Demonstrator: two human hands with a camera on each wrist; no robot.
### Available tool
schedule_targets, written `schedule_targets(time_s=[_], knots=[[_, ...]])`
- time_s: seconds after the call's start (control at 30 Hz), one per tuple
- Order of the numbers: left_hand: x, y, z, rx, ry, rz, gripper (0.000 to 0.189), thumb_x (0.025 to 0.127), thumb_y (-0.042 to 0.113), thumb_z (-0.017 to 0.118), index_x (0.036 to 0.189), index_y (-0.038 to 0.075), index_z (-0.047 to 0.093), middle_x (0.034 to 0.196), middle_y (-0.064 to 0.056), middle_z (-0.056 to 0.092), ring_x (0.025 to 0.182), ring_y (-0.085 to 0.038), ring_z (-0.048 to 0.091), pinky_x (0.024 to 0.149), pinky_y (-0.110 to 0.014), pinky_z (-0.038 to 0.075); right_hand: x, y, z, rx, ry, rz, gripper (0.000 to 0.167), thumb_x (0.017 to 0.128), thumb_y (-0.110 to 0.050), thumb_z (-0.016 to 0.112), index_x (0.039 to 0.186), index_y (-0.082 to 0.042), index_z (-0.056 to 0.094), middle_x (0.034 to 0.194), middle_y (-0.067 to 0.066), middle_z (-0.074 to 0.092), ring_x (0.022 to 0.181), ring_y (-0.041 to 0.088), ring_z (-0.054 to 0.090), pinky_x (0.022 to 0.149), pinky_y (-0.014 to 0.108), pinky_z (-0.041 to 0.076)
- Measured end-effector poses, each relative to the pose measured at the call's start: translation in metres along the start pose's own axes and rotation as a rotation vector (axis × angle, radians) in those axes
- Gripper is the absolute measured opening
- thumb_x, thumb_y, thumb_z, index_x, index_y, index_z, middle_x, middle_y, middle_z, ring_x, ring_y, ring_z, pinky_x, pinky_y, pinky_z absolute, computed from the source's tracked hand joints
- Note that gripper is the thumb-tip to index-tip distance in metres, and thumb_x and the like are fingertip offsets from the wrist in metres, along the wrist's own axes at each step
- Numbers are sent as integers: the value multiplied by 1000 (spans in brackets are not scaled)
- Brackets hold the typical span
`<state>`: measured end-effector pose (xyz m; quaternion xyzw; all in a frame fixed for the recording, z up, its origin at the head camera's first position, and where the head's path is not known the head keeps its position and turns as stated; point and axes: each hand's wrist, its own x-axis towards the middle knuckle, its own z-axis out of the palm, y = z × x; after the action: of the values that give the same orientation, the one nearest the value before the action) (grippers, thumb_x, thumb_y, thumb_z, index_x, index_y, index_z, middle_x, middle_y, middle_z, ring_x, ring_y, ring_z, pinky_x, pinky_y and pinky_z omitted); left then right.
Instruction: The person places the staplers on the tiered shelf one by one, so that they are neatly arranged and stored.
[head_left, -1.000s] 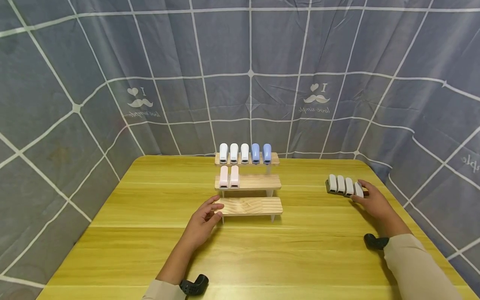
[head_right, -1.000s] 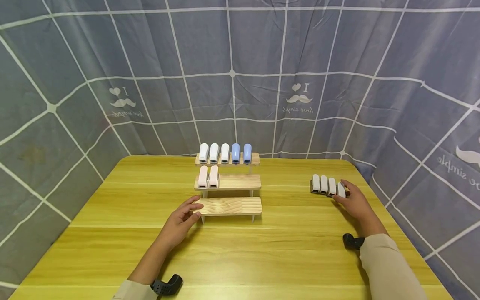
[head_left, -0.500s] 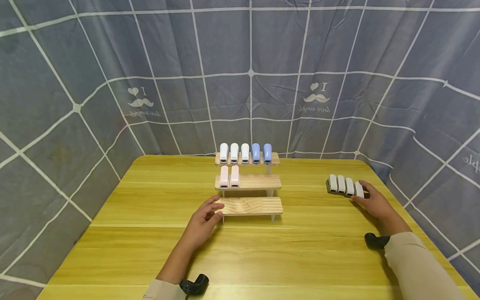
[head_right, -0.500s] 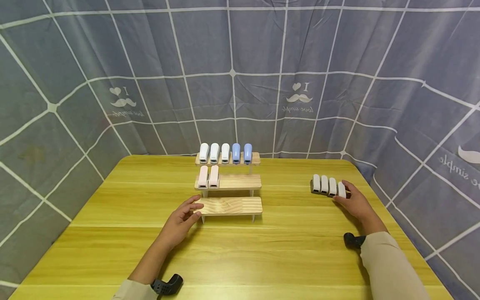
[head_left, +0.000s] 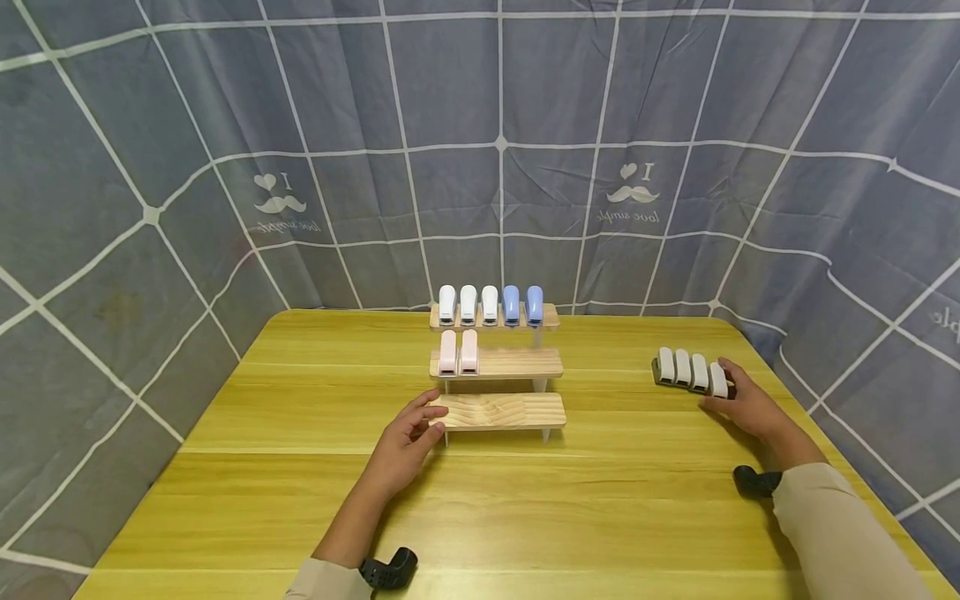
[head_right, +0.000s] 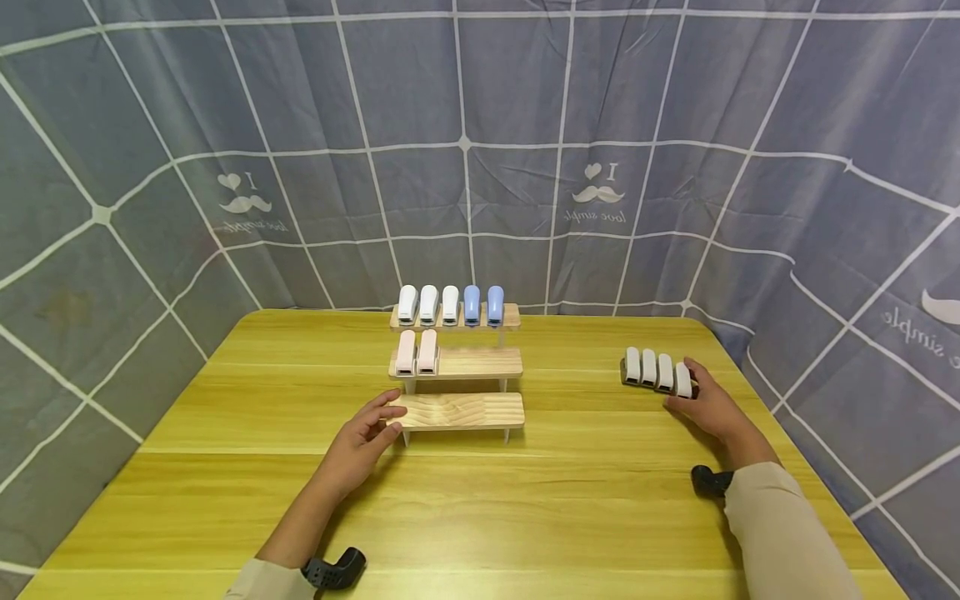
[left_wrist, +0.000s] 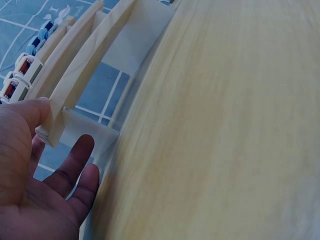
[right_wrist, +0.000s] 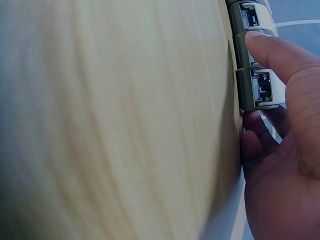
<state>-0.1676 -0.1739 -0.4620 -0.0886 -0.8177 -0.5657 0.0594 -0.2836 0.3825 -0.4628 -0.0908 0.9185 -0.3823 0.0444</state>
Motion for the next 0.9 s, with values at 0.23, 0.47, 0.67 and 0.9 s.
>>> schedule_targets(time_s=[0.23, 0.47, 0.67, 0.9], knots=[[0, 0, 0, 1, 7, 2, 22, 99, 14, 64, 120, 11, 69, 151, 3, 45, 123, -22, 54, 93, -37, 47, -2, 1, 0, -22, -1, -16, 93, 98, -21, 66, 153, 11, -2, 139, 40, 32, 122, 54, 43, 92, 44, 45], [0, 0, 0, 6, 10, 23, 23, 99, 16, 63, 120, 9, 69, 151, -1, 46, 124, -25, 53, 93, -38, 46, -4, 4, 0, -44, 10, -28, 88, 97, -16, 66, 152, 13, 4, 135, 38, 37, 118, 53, 48, 76, 16, 44], [0, 0, -1, -3, 8, 28, 23, 99, 15, 63, 120, 8, 69, 151, -4, 45, 125, -27, 52, 94, -40, 45, -8, 4, 0, -53, 27, -30, 84, 97, -17, 66, 152, 13, 9, 136, 39, 38, 117, 54, 49, 76, 17, 44], [0, 0, 0, 17, 14, 38, 23, 99, 14, 63, 120, 9, 69, 151, -4, 45, 124, -27, 53, 89, -35, 47, -10, 5, 3, -78, 77, -15, 82, 98, -21, 66, 152, 12, 13, 135, 39, 40, 114, 51, 51, 78, 21, 44]])
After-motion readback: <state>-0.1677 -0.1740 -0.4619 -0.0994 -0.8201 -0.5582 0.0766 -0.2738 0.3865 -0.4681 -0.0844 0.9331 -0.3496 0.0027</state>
